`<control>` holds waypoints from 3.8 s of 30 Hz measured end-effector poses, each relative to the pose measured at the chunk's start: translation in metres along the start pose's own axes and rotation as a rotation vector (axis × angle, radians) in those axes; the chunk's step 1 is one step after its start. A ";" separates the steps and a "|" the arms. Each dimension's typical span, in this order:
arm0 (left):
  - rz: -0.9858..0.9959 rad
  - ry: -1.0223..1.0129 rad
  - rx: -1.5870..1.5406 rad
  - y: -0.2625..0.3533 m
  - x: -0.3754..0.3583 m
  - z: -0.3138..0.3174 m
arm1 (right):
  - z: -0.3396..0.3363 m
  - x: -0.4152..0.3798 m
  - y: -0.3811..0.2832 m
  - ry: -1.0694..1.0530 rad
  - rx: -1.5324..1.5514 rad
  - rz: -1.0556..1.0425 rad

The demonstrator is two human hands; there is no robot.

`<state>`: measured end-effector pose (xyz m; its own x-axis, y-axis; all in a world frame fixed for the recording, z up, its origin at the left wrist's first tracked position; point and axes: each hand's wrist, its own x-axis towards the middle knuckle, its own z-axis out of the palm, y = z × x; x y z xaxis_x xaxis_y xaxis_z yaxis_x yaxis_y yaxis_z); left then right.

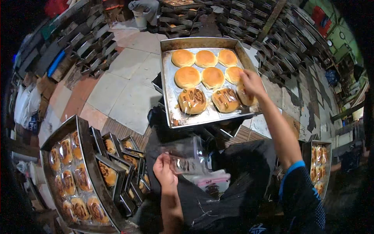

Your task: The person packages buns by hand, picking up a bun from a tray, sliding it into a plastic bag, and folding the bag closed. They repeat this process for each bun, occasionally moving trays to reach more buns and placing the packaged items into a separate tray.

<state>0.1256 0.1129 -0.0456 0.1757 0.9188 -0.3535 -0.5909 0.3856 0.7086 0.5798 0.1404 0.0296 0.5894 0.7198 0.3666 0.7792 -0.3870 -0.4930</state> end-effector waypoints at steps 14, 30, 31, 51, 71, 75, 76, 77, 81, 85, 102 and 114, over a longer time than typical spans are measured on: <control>-0.054 -0.005 -0.117 0.013 0.007 0.009 | 0.002 0.069 0.022 -0.104 -0.026 0.284; 0.206 -0.018 0.722 0.053 -0.067 0.024 | -0.117 -0.273 -0.147 -0.926 1.518 0.595; 0.532 -0.185 0.907 0.045 -0.062 0.024 | -0.118 -0.278 -0.157 -0.838 1.468 0.531; -0.121 -0.381 -0.391 0.072 -0.123 0.087 | -0.128 -0.301 -0.211 -0.709 0.943 -0.545; 0.442 -0.032 0.384 0.004 -0.137 0.055 | -0.079 -0.295 -0.207 -0.012 0.845 -0.348; 0.925 -0.150 0.838 0.050 -0.110 0.022 | -0.082 -0.293 -0.217 -0.239 1.066 0.144; 1.118 -0.179 0.895 0.065 -0.105 0.022 | -0.088 -0.280 -0.220 -0.296 1.000 0.044; 1.252 -0.156 0.850 0.073 -0.099 0.014 | -0.095 -0.260 -0.224 -0.184 0.763 -0.339; 1.393 -0.040 0.974 0.079 -0.072 -0.022 | -0.028 -0.267 -0.216 -0.080 0.708 -0.342; 1.241 -0.011 1.090 0.071 -0.056 -0.054 | 0.021 -0.282 -0.207 -0.190 0.960 -0.255; 0.365 0.237 1.073 0.050 -0.154 -0.078 | 0.038 -0.383 -0.188 -0.566 0.602 0.444; 0.136 0.190 0.845 0.116 -0.075 -0.018 | 0.004 -0.266 -0.248 -0.885 0.560 -0.325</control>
<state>0.0292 0.0868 0.0521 -0.0321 0.9609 -0.2750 0.1969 0.2759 0.9408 0.2284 0.0471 0.0515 -0.1629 0.9858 -0.0418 0.5306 0.0518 -0.8460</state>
